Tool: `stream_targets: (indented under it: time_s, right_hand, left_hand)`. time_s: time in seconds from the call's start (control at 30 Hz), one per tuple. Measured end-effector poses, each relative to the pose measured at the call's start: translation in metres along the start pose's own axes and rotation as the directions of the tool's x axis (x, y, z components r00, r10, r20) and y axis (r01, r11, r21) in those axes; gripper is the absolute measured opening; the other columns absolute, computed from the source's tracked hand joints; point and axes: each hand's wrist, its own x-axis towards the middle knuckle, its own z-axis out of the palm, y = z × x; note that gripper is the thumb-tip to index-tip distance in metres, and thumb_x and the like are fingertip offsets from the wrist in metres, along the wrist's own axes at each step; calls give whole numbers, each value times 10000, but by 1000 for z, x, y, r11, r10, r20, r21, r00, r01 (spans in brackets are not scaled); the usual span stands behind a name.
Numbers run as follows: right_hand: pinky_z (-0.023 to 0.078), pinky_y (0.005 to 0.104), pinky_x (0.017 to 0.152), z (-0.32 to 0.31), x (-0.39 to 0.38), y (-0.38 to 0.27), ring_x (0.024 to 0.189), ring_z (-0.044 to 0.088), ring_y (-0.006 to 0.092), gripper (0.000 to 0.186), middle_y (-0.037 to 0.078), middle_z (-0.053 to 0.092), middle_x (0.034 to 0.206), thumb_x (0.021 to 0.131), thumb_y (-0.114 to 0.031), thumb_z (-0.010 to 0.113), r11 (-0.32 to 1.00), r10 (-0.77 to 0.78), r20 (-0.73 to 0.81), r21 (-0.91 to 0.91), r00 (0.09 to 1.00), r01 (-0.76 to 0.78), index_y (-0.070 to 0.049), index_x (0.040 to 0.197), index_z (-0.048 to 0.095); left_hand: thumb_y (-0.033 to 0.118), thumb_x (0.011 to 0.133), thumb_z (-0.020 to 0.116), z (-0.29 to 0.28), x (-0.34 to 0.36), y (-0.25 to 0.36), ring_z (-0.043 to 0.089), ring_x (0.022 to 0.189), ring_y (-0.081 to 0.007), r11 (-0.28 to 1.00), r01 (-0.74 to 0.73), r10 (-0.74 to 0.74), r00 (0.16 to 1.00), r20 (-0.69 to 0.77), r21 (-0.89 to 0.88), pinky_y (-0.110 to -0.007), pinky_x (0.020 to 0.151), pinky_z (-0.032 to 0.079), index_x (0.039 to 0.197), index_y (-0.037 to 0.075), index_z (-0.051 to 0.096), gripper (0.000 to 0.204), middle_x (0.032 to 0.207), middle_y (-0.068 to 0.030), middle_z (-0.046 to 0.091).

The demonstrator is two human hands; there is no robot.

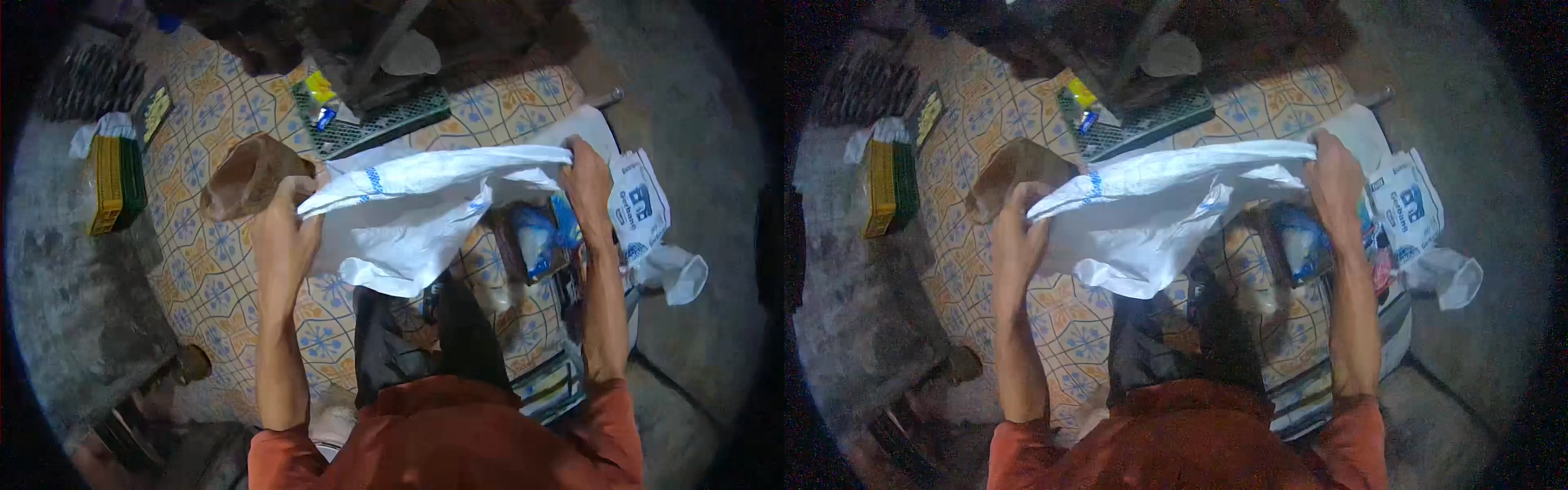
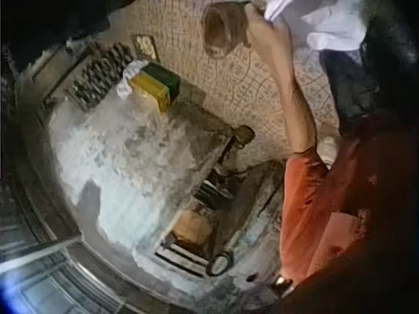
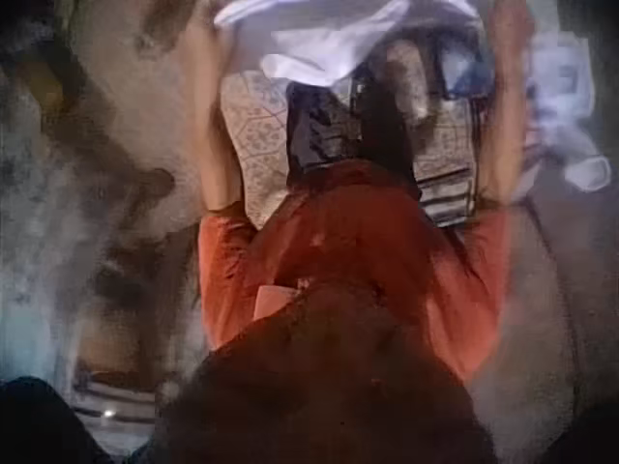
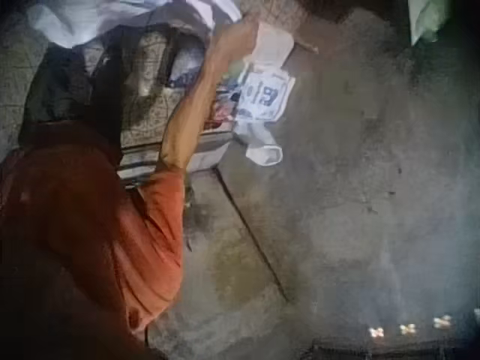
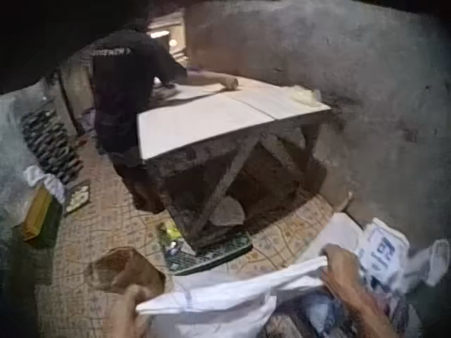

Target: The person empties a large bag of flour into a mixing machine, uses a red scoop to transfer more flour from a basket into the mixer, and then retrieves and folds a large white bag on the floor.

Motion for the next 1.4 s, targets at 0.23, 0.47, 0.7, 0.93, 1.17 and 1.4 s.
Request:
stream_targets:
  time_s: [0.23, 0.47, 0.7, 0.93, 1.17, 1.4]
  right_hand:
    - [481, 429, 770, -57, -30, -19, 907, 617, 397, 334, 205, 660, 910, 738, -212, 673, 984, 142, 314, -149, 939, -100, -76, 1034, 601]
    - [469, 412, 799, -46, -3, -61, 925, 613, 382, 349, 229, 645, 971, 708, -138, 570, 958, -286, 476, 142, 832, 248, -6, 1026, 624]
    - [457, 405, 841, -11, -35, -197, 936, 598, 384, 403, 234, 628, 992, 729, -63, 495, 731, -663, 381, 516, 644, 447, -16, 1116, 599]
    - [457, 420, 812, 48, -108, -291, 916, 597, 395, 350, 242, 615, 948, 745, -38, 493, 597, -800, 412, 626, 437, 503, -11, 1082, 582]
    - [464, 400, 809, 90, -218, -457, 928, 611, 377, 259, 203, 640, 958, 783, -70, 532, 458, -874, 455, 654, 170, 603, -14, 1027, 602]
    - [469, 372, 812, 62, -243, -552, 919, 627, 322, 235, 179, 647, 958, 807, -27, 517, 244, -960, 279, 757, 39, 606, 4, 1026, 596]
  left_hand:
    - [3, 744, 515, -81, -61, 35, 627, 816, -391, 992, 118, -120, 992, 24, 54, -417, 707, 477, 1048, 48, 620, 324, 856, -248, 632]
    - [72, 803, 545, -140, -124, 3, 627, 830, -357, 942, 321, -329, 941, -79, -101, -366, 729, 472, 1028, -10, 590, 244, 886, -226, 634]
    - [95, 663, 762, -163, -274, -58, 607, 723, -178, 770, 522, -592, 800, -104, -367, -298, 667, 473, 998, 0, 610, 380, 821, -105, 653]
    - [293, 736, 698, -74, -415, -91, 608, 842, -389, 729, 642, -522, 746, 413, -238, -433, 667, 480, 945, 46, 612, 335, 877, -203, 635]
    - [306, 788, 628, -39, -479, -128, 598, 892, -390, 521, 777, -612, 629, 480, -353, -491, 760, 468, 975, 42, 597, 325, 927, -188, 636]
    - [153, 848, 537, -1, -493, -123, 618, 827, -392, 822, 349, -335, 935, 115, -450, -442, 735, 518, 1188, 3, 478, 376, 1061, -216, 588]
